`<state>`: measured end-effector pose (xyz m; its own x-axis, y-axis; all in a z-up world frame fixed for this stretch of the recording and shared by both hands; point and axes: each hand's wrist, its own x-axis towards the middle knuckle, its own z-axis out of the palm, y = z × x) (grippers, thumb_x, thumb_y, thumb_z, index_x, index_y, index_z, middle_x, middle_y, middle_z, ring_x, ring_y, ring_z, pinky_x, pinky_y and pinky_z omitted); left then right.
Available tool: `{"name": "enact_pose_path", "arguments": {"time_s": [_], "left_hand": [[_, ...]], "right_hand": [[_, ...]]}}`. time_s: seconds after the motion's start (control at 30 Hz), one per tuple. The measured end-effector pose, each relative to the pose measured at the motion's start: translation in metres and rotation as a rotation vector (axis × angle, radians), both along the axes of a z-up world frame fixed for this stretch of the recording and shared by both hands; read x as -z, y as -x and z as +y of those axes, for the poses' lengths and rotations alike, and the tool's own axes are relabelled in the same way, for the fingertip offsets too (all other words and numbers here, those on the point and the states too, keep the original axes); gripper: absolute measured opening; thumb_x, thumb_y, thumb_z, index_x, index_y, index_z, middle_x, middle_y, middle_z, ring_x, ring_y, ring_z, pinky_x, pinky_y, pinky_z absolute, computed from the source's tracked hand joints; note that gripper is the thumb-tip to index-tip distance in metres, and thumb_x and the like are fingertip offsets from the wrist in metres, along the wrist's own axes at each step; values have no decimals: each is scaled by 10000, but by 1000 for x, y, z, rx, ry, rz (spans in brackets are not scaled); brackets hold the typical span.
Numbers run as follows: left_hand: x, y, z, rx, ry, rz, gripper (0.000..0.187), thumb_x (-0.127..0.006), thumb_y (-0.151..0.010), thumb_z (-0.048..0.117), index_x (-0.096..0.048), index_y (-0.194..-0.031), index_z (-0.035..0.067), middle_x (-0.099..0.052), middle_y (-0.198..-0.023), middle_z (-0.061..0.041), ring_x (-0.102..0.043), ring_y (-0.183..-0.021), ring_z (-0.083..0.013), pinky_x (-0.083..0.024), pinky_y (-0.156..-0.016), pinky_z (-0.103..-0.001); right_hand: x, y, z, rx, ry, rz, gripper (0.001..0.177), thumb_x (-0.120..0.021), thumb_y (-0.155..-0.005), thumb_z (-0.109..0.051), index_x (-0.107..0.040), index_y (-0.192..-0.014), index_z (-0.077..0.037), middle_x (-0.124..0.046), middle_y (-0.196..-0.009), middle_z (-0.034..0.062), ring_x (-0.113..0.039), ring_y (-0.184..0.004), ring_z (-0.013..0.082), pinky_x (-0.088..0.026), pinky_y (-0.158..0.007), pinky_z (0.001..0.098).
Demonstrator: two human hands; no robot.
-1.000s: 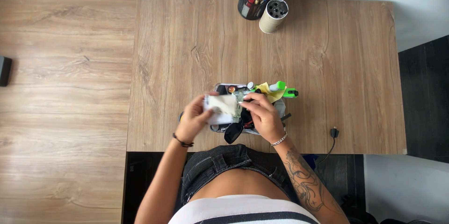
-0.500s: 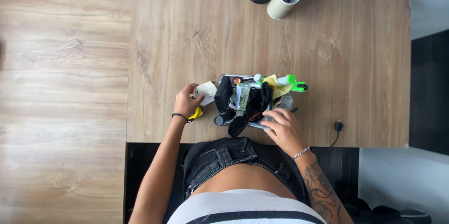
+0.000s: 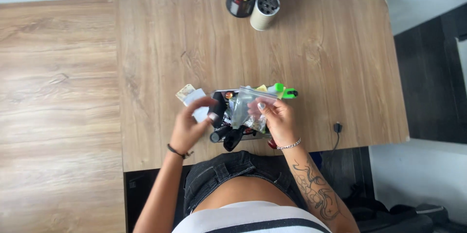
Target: Organize various items from a chair into a clear plastic container on a desk.
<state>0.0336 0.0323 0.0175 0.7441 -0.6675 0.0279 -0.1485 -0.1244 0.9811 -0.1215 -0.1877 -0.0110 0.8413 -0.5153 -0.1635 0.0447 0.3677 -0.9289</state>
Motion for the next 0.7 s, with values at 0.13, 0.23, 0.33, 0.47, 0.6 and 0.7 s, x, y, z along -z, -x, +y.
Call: {"name": "enact_pose_path", "arguments": {"time_s": [0.13,0.23,0.33,0.47,0.6,0.7], "left_hand": [[2,14,2,60,-135,40,282,-795,-864,103,-735,-1120,3,-784,-1025,-68,-705,-977,-146,-551,-899,-303],[25,13,25,-6,-222,138,173,-767,-907,112,-763,-1046,8,-798,-900,-52,-741,-851,-121,-596,-770,-280],[49,3,52,-169,-84,48,146,-713,-941,70,-747,-1053,-17,-794,-959,-75,-760,-901,-114,-607,-801,-252],[80,-11,86,-343,-74,173,136,-685,-979,45,-714,-1065,-55,-777,-966,-109,-747,-891,-135,-591,-810,-257],[108,-16,97,-403,-149,207,134,-673,-1005,37,-705,-1068,-77,-765,-987,-139,-733,-892,-160,-587,-826,-274],[148,-15,100,-417,-49,318,148,-669,-1029,45,-678,-1100,-85,-751,-1015,-150,-735,-897,-179,-610,-845,-288]], "right_hand": [[-6,-25,22,-113,-62,-21,248,-674,-995,-109,-683,-1186,49,-755,-1096,173,-735,-970,216,-621,-885,365],[-10,-20,21,-213,73,-44,277,-662,-1000,-139,-669,-1215,35,-738,-1157,147,-716,-1060,192,-597,-961,349],[12,21,-12,-161,216,-40,281,-647,-1012,-173,-665,-1214,21,-741,-1148,129,-721,-1057,176,-595,-965,330],[90,112,-54,-13,256,284,251,-628,-1040,-186,-720,-1133,29,-758,-998,115,-721,-882,154,-598,-818,304],[123,157,-51,-207,379,674,221,-658,-978,-176,-760,-1089,-15,-784,-899,68,-721,-796,133,-570,-731,286],[150,167,-37,-250,570,806,218,-718,-924,-157,-759,-1120,-71,-783,-917,46,-735,-815,146,-569,-752,284]]}}
